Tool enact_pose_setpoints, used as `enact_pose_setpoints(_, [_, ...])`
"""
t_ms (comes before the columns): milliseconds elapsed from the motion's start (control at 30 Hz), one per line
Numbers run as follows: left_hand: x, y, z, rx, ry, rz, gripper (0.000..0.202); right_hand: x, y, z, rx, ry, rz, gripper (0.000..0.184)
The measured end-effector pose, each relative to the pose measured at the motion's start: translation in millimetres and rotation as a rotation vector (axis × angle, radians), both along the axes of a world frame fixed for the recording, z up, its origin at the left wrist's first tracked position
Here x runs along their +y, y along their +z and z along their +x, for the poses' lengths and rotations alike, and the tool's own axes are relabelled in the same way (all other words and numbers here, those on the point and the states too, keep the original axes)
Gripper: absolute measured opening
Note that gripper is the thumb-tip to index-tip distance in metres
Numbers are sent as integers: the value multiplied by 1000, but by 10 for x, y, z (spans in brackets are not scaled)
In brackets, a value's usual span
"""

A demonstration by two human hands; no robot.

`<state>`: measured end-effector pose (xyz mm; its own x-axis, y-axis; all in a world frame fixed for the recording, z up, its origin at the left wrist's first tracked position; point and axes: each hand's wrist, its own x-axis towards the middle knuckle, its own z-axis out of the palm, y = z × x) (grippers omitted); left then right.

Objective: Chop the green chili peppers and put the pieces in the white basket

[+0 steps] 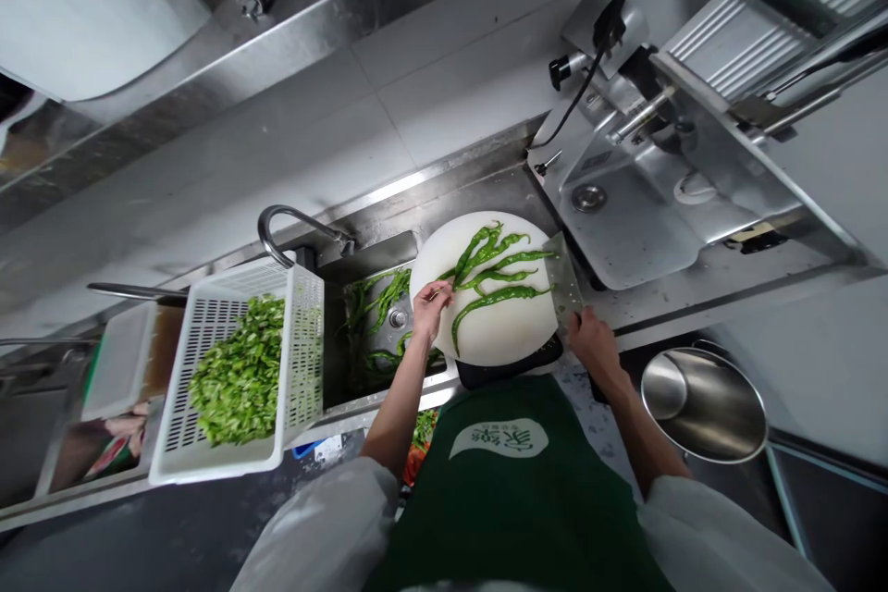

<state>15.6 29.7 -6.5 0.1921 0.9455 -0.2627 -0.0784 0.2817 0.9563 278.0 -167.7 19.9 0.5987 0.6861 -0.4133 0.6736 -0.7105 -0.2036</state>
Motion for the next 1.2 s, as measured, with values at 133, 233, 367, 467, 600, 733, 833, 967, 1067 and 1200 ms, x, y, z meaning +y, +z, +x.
enact_pose_setpoints(133, [18, -48, -64, 281, -195, 164, 19, 12, 9, -2, 1, 4, -4, 35])
enact_pose_setpoints(233, [-2, -19, 68, 665, -359, 477, 6, 12, 5, 12, 3, 4, 0, 33])
enact_pose_setpoints(367, [117, 53, 516, 885, -464, 778, 15, 3, 4, 29, -6, 11, 3, 32])
enact_pose_setpoints(467, [299, 2, 978, 821, -639, 801, 20, -10, -1, 31, -21, 21, 13, 32])
enact_pose_setpoints(600, [434, -174, 1293, 808, -951, 803, 25, -25, -31, 40, -23, 23, 13, 34])
enact_pose_setpoints(733, [270, -274, 1051, 858, -971, 804, 16, -12, -87, 76, 7, 52, 18, 33])
enact_pose_setpoints(833, [40, -253, 753, 879, -918, 813, 21, 8, -119, 89, 33, 75, 15, 34])
enact_pose_setpoints(967, [-208, -223, 601, 935, -888, 895, 36, 32, -113, 54, 41, 88, 2, 35])
enact_pose_setpoints(1067, [-287, -248, 692, 967, -942, 901, 31, 53, -67, 32, 30, 95, -19, 35])
enact_pose_setpoints(1200, [-318, -256, 834, 986, -911, 850, 28, 43, 35, 66, 23, 130, -30, 35])
